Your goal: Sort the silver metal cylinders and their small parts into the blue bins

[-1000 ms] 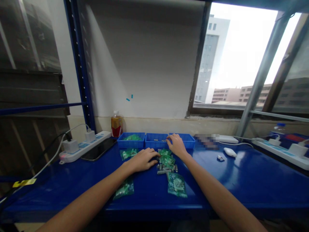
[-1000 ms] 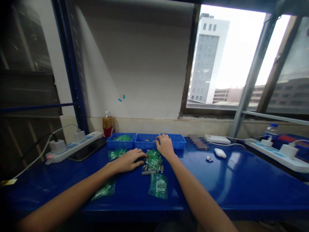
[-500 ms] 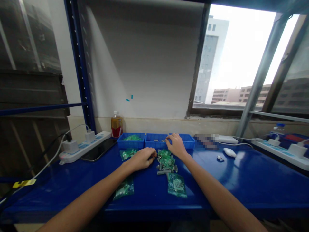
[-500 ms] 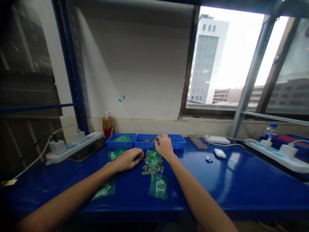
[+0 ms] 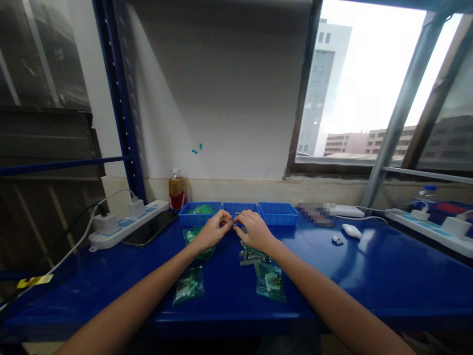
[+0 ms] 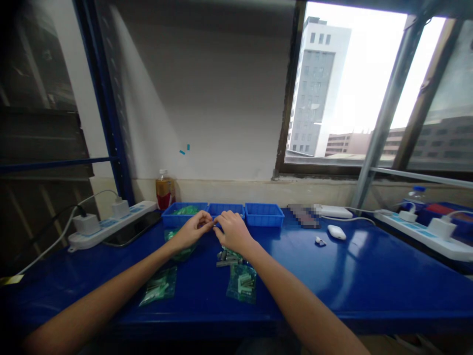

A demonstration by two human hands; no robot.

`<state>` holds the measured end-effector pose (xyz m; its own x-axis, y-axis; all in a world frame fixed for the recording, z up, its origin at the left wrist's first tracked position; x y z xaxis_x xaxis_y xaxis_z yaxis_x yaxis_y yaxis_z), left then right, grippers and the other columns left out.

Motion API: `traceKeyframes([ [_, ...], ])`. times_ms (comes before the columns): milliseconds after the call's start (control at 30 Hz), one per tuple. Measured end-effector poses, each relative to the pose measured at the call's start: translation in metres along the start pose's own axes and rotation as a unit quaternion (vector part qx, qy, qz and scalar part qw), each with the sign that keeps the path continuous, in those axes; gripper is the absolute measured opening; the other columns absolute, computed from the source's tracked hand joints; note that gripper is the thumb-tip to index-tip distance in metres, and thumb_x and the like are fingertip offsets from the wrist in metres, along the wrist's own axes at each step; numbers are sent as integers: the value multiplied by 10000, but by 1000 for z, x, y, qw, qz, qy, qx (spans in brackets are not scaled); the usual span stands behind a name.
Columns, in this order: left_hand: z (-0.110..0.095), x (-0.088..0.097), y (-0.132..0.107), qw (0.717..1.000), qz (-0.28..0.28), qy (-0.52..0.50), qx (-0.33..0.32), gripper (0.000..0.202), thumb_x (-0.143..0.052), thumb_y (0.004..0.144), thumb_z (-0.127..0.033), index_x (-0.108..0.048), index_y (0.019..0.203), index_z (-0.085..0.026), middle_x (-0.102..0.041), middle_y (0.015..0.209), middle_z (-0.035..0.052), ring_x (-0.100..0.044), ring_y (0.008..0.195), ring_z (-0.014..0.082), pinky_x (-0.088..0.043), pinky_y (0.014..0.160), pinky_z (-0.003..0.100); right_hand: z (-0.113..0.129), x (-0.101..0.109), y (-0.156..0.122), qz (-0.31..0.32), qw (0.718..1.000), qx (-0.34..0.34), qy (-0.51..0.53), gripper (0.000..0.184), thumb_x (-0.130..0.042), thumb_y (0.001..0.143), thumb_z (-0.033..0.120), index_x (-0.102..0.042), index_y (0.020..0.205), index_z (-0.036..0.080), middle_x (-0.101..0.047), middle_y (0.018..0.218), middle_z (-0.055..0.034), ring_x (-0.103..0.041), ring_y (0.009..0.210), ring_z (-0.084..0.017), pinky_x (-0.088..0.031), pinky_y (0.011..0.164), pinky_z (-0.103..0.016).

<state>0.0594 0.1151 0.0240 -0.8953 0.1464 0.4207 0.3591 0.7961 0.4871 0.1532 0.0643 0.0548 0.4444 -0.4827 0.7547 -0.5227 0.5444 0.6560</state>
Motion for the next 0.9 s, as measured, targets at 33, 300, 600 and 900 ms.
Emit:
traceKeyframes([
  [33,0,-1,0,1000,2,-1,0,341,-562,817,-492,-486,881,-165,-550,780,0,-530,720,135,-415,654,244,0,0,0,-2,1000,0,-2,108,-576,829,206,-603,927,166,-599,891,-58,-496,881,-197,-347,745,-304],
  [300,-17,-6,-5,998,30,36,-30,242,-567,828,-370,-520,935,-157,-602,876,39,-579,807,156,-449,713,257,-4,1,1,-27,1000,-11,10,58,-540,816,173,-586,851,164,-603,850,-52,-506,849,-189,-353,722,-297],
  [600,-29,-3,-6,996,12,69,-58,164,-557,804,-303,-549,854,-146,-607,766,18,-571,682,128,-461,659,241,-6,-2,1,-27,998,10,52,68,-529,813,142,-584,848,163,-590,815,-48,-511,820,-184,-386,723,-295],
  [900,-11,13,-2,1000,-22,4,1,246,-579,793,-380,-559,862,-144,-629,766,30,-597,718,151,-462,677,254,-13,6,1,-42,995,8,90,210,-538,825,151,-564,1032,160,-602,916,-68,-541,885,-196,-428,793,-321],
])
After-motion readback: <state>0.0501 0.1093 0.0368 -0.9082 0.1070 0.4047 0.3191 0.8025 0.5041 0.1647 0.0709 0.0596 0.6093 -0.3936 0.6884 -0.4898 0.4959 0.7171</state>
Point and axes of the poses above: each hand's wrist, its own y-axis towards the middle knuckle, its own x-axis out of the back of the hand, z = x × y, the point moved 10 cm from there along y, towards the middle knuckle
